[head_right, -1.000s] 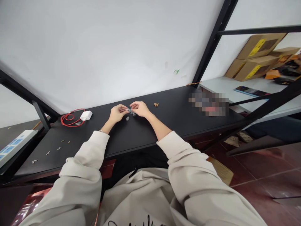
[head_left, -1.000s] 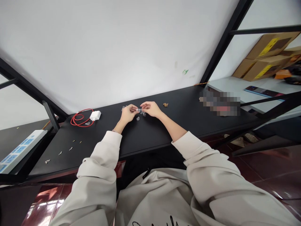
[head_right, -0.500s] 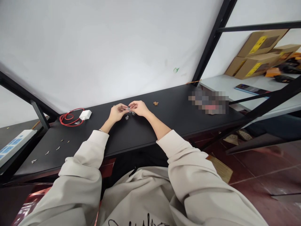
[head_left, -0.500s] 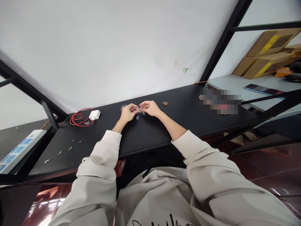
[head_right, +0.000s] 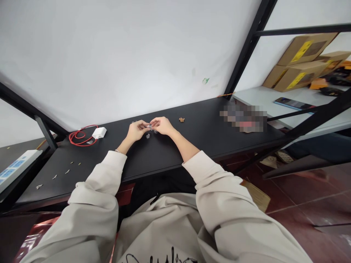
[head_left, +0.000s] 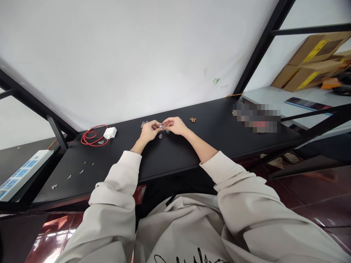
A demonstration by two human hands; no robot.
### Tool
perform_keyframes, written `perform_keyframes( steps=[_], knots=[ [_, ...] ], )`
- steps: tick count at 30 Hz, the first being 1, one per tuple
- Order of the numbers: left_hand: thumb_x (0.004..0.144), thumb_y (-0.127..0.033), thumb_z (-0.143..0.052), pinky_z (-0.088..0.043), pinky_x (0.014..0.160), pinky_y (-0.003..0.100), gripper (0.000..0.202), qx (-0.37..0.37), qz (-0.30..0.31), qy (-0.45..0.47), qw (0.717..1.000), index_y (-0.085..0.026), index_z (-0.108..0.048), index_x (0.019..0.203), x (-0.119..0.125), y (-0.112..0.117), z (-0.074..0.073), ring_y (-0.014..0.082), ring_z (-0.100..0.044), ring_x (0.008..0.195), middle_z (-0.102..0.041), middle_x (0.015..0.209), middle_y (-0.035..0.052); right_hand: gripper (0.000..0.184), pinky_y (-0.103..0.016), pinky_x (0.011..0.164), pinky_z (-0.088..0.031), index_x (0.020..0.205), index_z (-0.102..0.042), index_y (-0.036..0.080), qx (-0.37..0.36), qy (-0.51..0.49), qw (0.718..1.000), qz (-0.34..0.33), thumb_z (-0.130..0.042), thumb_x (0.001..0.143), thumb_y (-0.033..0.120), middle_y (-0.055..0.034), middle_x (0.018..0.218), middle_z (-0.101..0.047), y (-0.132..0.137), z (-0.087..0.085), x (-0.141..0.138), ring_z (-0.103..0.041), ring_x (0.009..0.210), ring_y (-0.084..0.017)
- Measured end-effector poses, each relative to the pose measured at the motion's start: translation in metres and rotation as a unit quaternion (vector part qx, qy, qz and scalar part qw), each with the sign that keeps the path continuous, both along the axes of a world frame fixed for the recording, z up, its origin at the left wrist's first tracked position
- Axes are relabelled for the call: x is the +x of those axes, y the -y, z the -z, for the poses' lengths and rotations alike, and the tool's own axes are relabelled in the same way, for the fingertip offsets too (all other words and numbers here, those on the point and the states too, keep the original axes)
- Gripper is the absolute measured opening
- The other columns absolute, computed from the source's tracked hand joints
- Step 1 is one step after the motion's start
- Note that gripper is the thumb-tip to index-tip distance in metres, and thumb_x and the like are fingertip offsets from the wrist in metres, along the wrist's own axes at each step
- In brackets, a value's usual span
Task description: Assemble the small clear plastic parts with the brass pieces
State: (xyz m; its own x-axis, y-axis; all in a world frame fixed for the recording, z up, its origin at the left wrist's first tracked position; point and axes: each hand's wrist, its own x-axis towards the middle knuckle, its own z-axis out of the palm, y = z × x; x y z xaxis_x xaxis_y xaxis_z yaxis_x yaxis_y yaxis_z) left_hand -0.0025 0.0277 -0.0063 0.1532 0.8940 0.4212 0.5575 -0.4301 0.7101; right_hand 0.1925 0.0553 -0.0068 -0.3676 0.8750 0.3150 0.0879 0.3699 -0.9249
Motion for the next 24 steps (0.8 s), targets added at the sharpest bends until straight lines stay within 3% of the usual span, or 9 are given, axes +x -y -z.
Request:
perform_keyframes(
  steps=[10, 24],
  knots=[
    [0.076, -0.023, -0.077, -0.054, 0.070, 0.031, 0.018, 0.004, 0.009, -0.025, 1.000, -0.021, -0.076, 0.094, -0.0004, -0.0007, 0.0004, 0.0158, -0.065, 0.067, -0.076, 0.083, 0.0026, 0.028, -0.031, 0.071, -0.058, 0.086, -0.073, 0.013, -0.033, 0.005, 0.999, -0.020, -0.080, 0.060, 0.007, -0.0056, 0.077, -0.074, -0.0006, -0.0005, 0.0004, -0.070, 0.069, -0.017],
    [0.077, -0.021, -0.074, -0.054, 0.064, 0.027, 0.033, 0.031, 0.008, -0.045, 0.998, -0.020, -0.073, 0.110, 0.0040, 0.0064, -0.0057, 0.0146, -0.067, 0.071, -0.075, 0.101, 0.0068, 0.035, -0.029, 0.065, -0.060, 0.089, -0.072, 0.013, -0.138, -0.106, 0.984, -0.045, -0.088, 0.058, 0.009, -0.0040, 0.072, -0.073, 0.0057, -0.0039, -0.0026, -0.067, 0.061, -0.014]
  ],
)
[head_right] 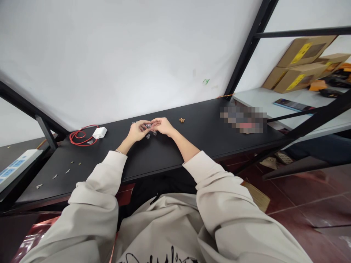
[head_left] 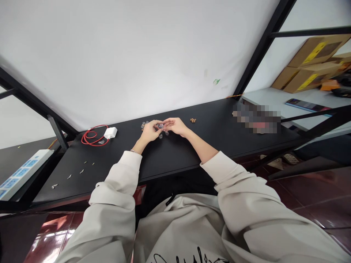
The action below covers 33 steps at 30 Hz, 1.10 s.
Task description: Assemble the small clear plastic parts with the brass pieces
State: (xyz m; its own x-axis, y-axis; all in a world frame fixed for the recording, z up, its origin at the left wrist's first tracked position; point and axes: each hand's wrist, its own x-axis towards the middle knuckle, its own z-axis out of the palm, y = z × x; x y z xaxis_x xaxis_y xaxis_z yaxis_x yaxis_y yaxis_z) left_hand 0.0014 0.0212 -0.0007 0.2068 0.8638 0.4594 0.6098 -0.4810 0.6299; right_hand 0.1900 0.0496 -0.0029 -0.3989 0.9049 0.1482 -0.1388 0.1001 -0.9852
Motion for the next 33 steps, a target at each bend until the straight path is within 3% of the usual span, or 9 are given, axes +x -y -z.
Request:
perform_keyframes(
  steps=[6, 13, 19, 29, 33],
  knots=[
    [0.076, -0.019, -0.073, -0.054, 0.063, 0.026, 0.036, -0.003, 0.009, 0.004, 1.000, -0.019, -0.072, 0.112, 0.0005, -0.0002, -0.0004, 0.0151, -0.068, 0.074, -0.074, 0.104, 0.0076, 0.035, -0.032, 0.073, -0.062, 0.090, -0.073, 0.013, -0.018, -0.010, 1.000, -0.009, -0.084, 0.058, 0.004, -0.0042, 0.073, -0.074, -0.0006, 0.0005, -0.0005, -0.070, 0.065, -0.016],
    [0.076, -0.030, -0.079, -0.054, 0.062, 0.027, 0.042, 0.000, 0.036, 0.007, 0.999, -0.019, -0.071, 0.116, -0.0014, -0.0026, 0.0022, 0.0158, -0.069, 0.074, -0.072, 0.105, 0.0079, 0.037, -0.034, 0.077, -0.063, 0.091, -0.073, 0.012, -0.032, -0.011, 0.999, -0.002, -0.081, 0.058, -0.002, -0.0050, 0.075, -0.076, 0.0028, -0.0033, 0.0004, -0.072, 0.070, -0.018],
    [0.074, -0.029, -0.081, -0.056, 0.075, 0.031, 0.040, 0.006, 0.003, -0.008, 1.000, -0.021, -0.073, 0.113, -0.0010, -0.0021, 0.0008, 0.0160, -0.069, 0.075, -0.073, 0.100, 0.0058, 0.039, -0.036, 0.081, -0.064, 0.094, -0.073, 0.012, -0.054, -0.013, 0.998, -0.003, -0.083, 0.059, -0.001, -0.0065, 0.079, -0.077, 0.0041, -0.0048, 0.0009, -0.074, 0.075, -0.020],
    [0.076, -0.028, -0.079, -0.056, 0.076, 0.032, 0.035, 0.019, -0.008, -0.022, 1.000, -0.020, -0.075, 0.110, 0.0005, 0.0005, -0.0017, 0.0170, -0.070, 0.073, -0.075, 0.097, 0.0055, 0.037, -0.034, 0.078, -0.066, 0.096, -0.075, 0.012, -0.061, -0.008, 0.998, -0.003, -0.085, 0.063, 0.001, -0.0082, 0.082, -0.078, 0.0019, -0.0043, 0.0015, -0.075, 0.076, -0.020],
    [0.076, -0.032, -0.080, -0.057, 0.077, 0.033, 0.038, 0.008, -0.027, -0.030, 0.999, -0.020, -0.075, 0.112, -0.0011, -0.0008, 0.0005, 0.0186, -0.070, 0.071, -0.075, 0.085, 0.0045, 0.035, -0.034, 0.075, -0.066, 0.098, -0.075, 0.012, -0.063, -0.001, 0.998, 0.006, -0.086, 0.066, 0.004, -0.0091, 0.083, -0.078, 0.0019, -0.0049, 0.0014, -0.075, 0.074, -0.020]
  ],
)
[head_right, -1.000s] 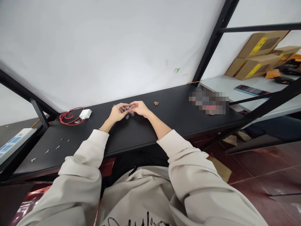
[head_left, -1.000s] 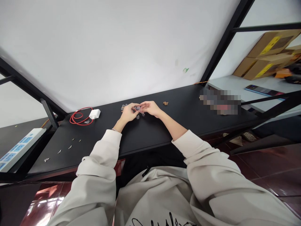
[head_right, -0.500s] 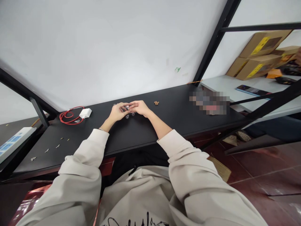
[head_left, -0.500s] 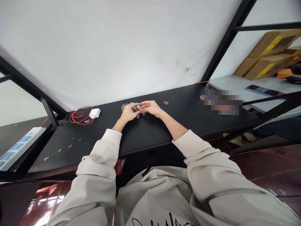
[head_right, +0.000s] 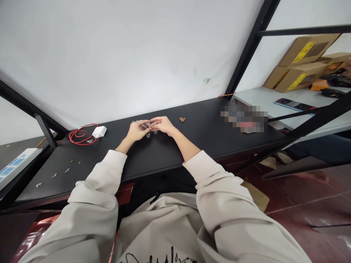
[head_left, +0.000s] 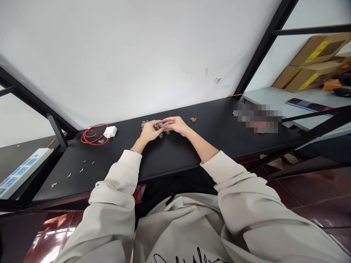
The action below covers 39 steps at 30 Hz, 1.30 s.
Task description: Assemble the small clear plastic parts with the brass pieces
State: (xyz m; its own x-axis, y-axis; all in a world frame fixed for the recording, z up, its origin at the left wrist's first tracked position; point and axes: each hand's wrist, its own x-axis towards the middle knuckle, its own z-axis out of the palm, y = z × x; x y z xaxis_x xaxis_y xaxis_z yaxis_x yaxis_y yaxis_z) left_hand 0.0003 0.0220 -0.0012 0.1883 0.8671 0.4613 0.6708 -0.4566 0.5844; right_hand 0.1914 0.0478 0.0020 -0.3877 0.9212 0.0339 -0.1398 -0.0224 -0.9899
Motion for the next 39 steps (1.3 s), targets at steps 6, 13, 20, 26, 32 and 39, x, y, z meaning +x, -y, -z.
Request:
perform_keyframes(
  steps=[6, 13, 20, 26, 32, 39],
  knots=[
    [0.079, -0.034, -0.078, -0.058, 0.074, 0.032, 0.039, 0.001, 0.010, -0.005, 1.000, -0.018, -0.074, 0.114, 0.000, 0.000, 0.000, 0.0183, -0.070, 0.071, -0.076, 0.086, 0.0056, 0.034, -0.032, 0.069, -0.065, 0.098, -0.074, 0.011, 0.002, 0.008, 1.000, 0.008, -0.088, 0.067, 0.008, -0.0093, 0.082, -0.078, 0.001, -0.002, 0.000, -0.074, 0.067, -0.020],
    [0.082, -0.030, -0.074, -0.059, 0.075, 0.030, 0.037, -0.006, 0.019, -0.010, 1.000, -0.016, -0.072, 0.116, 0.001, 0.003, -0.002, 0.0160, -0.071, 0.073, -0.076, 0.098, 0.0071, 0.027, -0.028, 0.066, -0.063, 0.097, -0.073, 0.011, 0.001, 0.021, 1.000, 0.013, -0.083, 0.072, 0.006, -0.0073, 0.076, -0.077, 0.007, -0.009, 0.000, -0.072, 0.061, -0.017],
    [0.088, -0.028, -0.068, -0.058, 0.078, 0.031, 0.037, -0.030, 0.041, -0.005, 0.999, -0.015, -0.068, 0.123, -0.001, -0.004, 0.004, 0.0171, -0.071, 0.077, -0.075, 0.103, 0.0091, 0.024, -0.027, 0.063, -0.061, 0.096, -0.071, 0.011, -0.005, 0.023, 1.000, 0.017, -0.078, 0.075, 0.001, -0.0066, 0.072, -0.076, 0.012, -0.014, -0.001, -0.071, 0.060, -0.016],
    [0.092, -0.023, -0.059, -0.057, 0.082, 0.033, 0.033, -0.024, 0.018, -0.023, 0.999, -0.016, -0.067, 0.123, -0.002, -0.009, 0.007, 0.0179, -0.069, 0.080, -0.073, 0.104, 0.0089, 0.019, -0.023, 0.058, -0.059, 0.091, -0.069, 0.011, 0.002, -0.001, 0.995, 0.096, -0.064, 0.081, -0.004, -0.0045, 0.073, -0.073, 0.010, -0.016, -0.001, -0.069, 0.057, -0.013],
    [0.093, -0.021, -0.055, -0.056, 0.085, 0.036, 0.029, -0.034, -0.001, -0.038, 0.999, -0.018, -0.068, 0.119, -0.003, -0.011, 0.007, 0.0202, -0.069, 0.082, -0.072, 0.101, 0.0087, 0.019, -0.018, 0.045, -0.047, 0.084, -0.068, 0.013, 0.031, 0.039, 0.979, 0.195, -0.058, 0.079, -0.002, -0.0029, 0.075, -0.070, -0.001, -0.012, 0.003, -0.061, 0.050, -0.008],
    [0.093, -0.021, -0.053, -0.055, 0.081, 0.035, 0.030, -0.062, -0.018, -0.029, 0.997, -0.016, -0.067, 0.119, -0.006, -0.015, 0.010, 0.0204, -0.068, 0.078, -0.072, 0.095, 0.0085, 0.015, -0.024, 0.059, -0.053, 0.087, -0.072, 0.015, 0.091, 0.135, 0.957, 0.239, -0.062, 0.078, 0.009, -0.0047, 0.081, -0.072, -0.015, 0.002, 0.008, -0.065, 0.060, -0.012]
  ],
)
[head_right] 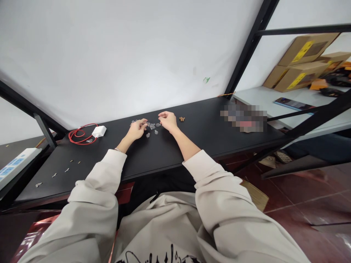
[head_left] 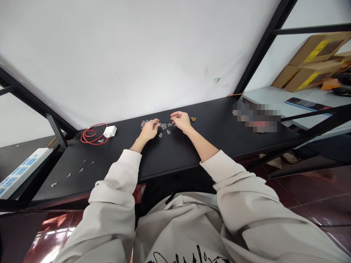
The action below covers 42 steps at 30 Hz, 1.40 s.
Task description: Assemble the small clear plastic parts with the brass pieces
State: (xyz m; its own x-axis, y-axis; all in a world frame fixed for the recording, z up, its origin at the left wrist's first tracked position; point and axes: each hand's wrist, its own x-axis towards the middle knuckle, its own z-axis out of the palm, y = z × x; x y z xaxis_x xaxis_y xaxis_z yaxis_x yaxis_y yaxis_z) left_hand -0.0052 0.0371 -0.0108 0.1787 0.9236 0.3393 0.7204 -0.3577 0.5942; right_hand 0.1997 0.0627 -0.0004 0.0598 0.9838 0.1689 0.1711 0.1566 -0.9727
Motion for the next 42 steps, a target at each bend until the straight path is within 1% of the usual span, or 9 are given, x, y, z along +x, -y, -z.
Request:
perform_keyframes(
  steps=[4, 9, 16, 20, 24, 27, 29, 34, 42],
  knots=[
    [0.094, -0.020, -0.051, -0.054, 0.079, 0.033, 0.032, -0.025, 0.005, 0.020, 0.999, -0.016, -0.065, 0.122, -0.002, -0.001, 0.001, 0.0192, -0.069, 0.077, -0.071, 0.087, 0.0055, 0.017, -0.028, 0.075, -0.054, 0.088, -0.075, 0.016, 0.065, 0.114, 0.990, -0.041, -0.065, 0.076, 0.010, -0.0040, 0.082, -0.074, 0.002, 0.004, 0.001, -0.067, 0.074, -0.015],
    [0.093, -0.017, -0.051, -0.054, 0.080, 0.032, 0.030, -0.032, 0.003, 0.020, 0.999, -0.016, -0.065, 0.120, 0.000, 0.002, -0.002, 0.0178, -0.069, 0.077, -0.073, 0.096, 0.0065, 0.018, -0.025, 0.070, -0.050, 0.093, -0.079, 0.015, 0.085, 0.234, 0.956, -0.157, -0.071, 0.076, 0.015, -0.0033, 0.077, -0.073, 0.011, 0.002, -0.004, -0.064, 0.067, -0.014],
    [0.087, -0.015, -0.062, -0.054, 0.084, 0.032, 0.030, -0.033, -0.002, 0.027, 0.999, -0.016, -0.067, 0.117, 0.006, 0.008, -0.009, 0.0173, -0.070, 0.080, -0.074, 0.106, 0.0084, 0.016, -0.026, 0.076, -0.050, 0.094, -0.081, 0.017, 0.107, 0.290, 0.941, -0.138, -0.074, 0.079, 0.017, -0.0051, 0.084, -0.074, 0.009, 0.007, -0.008, -0.065, 0.072, -0.015],
    [0.085, -0.013, -0.064, -0.055, 0.086, 0.034, 0.029, -0.025, -0.004, 0.028, 0.999, -0.016, -0.069, 0.114, 0.006, 0.009, -0.009, 0.0179, -0.070, 0.079, -0.075, 0.102, 0.0080, 0.010, -0.026, 0.075, -0.051, 0.087, -0.079, 0.018, 0.093, 0.228, 0.960, -0.129, -0.077, 0.077, 0.017, -0.0029, 0.079, -0.073, 0.009, 0.006, -0.008, -0.064, 0.070, -0.014],
    [0.086, -0.015, -0.063, -0.055, 0.085, 0.035, 0.028, -0.025, -0.010, 0.018, 0.999, -0.017, -0.069, 0.114, 0.005, 0.007, -0.008, 0.0184, -0.070, 0.077, -0.076, 0.103, 0.0085, 0.005, -0.022, 0.067, -0.052, 0.087, -0.075, 0.017, 0.021, 0.054, 0.991, -0.121, -0.074, 0.082, 0.015, -0.0036, 0.080, -0.075, 0.014, -0.003, -0.010, -0.065, 0.066, -0.012],
    [0.088, -0.016, -0.062, -0.055, 0.085, 0.036, 0.029, -0.025, -0.012, 0.011, 1.000, -0.018, -0.069, 0.116, 0.004, 0.006, -0.007, 0.0185, -0.070, 0.076, -0.075, 0.105, 0.0091, 0.005, -0.020, 0.057, -0.050, 0.089, -0.072, 0.015, -0.064, -0.098, 0.983, -0.142, -0.074, 0.085, 0.016, -0.0060, 0.085, -0.076, 0.019, -0.012, -0.010, -0.067, 0.063, -0.011],
    [0.088, -0.016, -0.061, -0.055, 0.084, 0.036, 0.029, -0.023, -0.011, 0.006, 1.000, -0.018, -0.069, 0.116, 0.003, 0.006, -0.007, 0.0188, -0.070, 0.076, -0.075, 0.104, 0.0091, 0.007, -0.019, 0.055, -0.050, 0.089, -0.071, 0.015, -0.096, -0.158, 0.971, -0.153, -0.077, 0.084, 0.016, -0.0074, 0.087, -0.077, 0.022, -0.017, -0.010, -0.069, 0.065, -0.012],
    [0.089, -0.017, -0.060, -0.055, 0.080, 0.035, 0.027, -0.018, -0.013, -0.004, 1.000, -0.018, -0.070, 0.114, 0.002, 0.006, -0.007, 0.0198, -0.069, 0.075, -0.075, 0.097, 0.0080, 0.003, -0.018, 0.055, -0.052, 0.091, -0.072, 0.013, -0.124, -0.193, 0.960, -0.162, -0.073, 0.089, 0.015, -0.0093, 0.091, -0.077, 0.028, -0.025, -0.008, -0.071, 0.066, -0.012],
    [0.087, -0.014, -0.060, -0.054, 0.077, 0.036, 0.027, -0.008, -0.035, -0.038, 0.999, -0.018, -0.071, 0.112, 0.002, 0.005, -0.009, 0.0219, -0.068, 0.077, -0.075, 0.089, 0.0070, 0.004, -0.019, 0.057, -0.053, 0.092, -0.072, 0.013, -0.125, -0.195, 0.959, -0.161, -0.073, 0.089, 0.015, -0.0099, 0.093, -0.078, 0.028, -0.025, -0.008, -0.072, 0.067, -0.012]
  ],
)
